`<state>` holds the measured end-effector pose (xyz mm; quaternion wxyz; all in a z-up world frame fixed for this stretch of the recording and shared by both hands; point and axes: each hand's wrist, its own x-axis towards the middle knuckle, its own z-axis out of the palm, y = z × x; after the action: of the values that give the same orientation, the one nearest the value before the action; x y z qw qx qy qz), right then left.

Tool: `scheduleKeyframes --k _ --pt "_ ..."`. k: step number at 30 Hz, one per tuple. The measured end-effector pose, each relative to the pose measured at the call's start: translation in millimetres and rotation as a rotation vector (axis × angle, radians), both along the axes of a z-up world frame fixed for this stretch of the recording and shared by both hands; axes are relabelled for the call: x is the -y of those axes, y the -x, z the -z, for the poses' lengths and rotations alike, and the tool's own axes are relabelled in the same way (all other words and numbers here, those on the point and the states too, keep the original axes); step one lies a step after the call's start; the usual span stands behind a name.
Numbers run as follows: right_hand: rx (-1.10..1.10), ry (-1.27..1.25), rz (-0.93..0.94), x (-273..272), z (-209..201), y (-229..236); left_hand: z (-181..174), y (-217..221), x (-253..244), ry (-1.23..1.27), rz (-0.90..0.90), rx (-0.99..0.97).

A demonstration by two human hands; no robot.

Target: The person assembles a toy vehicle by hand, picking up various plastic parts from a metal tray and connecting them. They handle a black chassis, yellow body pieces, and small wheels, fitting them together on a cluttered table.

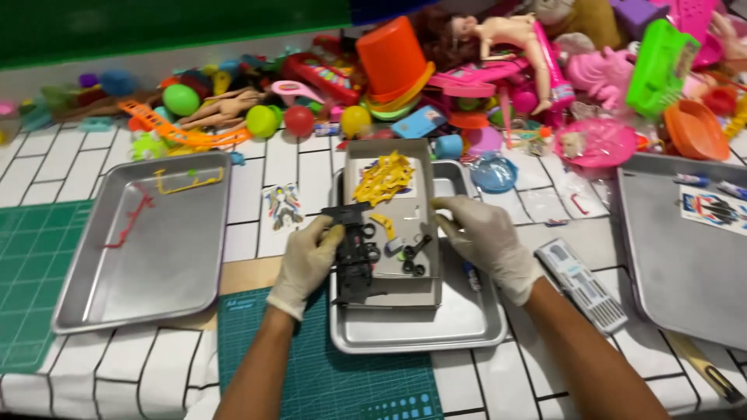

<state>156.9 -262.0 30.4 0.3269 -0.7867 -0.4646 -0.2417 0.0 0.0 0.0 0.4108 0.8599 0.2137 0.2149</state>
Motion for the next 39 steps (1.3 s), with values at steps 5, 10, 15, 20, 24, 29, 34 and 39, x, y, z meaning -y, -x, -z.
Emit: scheduleKeyframes --k 5,10,15,20,24,29,34,39 --pt "-0.108 -0.038 0.080 -5 -4 -6 0 0 3 0.130 -0.026 0.054" --pt "-0.182 -0.057 0.033 -35 -23 52 1 4 -2 -0.016 0.021 0.086" --pt "-0.085 0.393 -0.042 -59 -30 97 -2 15 2 -0.566 -0.102 0.265" --pt "-0.259 0.333 -0.087 -53 -20 98 15 9 0 -0.869 -0.272 0.359" --pt "-0.233 0.332 -0.065 -54 9 83 25 7 -26 -0.713 -0.392 0.391" --pt "-0.225 0.291 -0.145 -43 7 82 -3 -5 -79 -0.729 -0.303 -0.135" --pt "-0.113 0.220 -0.239 -37 -9 89 -36 4 -53 -0.613 -0.234 -0.646" --pt "-0.259 0.412 -0.062 -34 -4 81 -8 -20 -61 -0.585 -0.292 -0.541"
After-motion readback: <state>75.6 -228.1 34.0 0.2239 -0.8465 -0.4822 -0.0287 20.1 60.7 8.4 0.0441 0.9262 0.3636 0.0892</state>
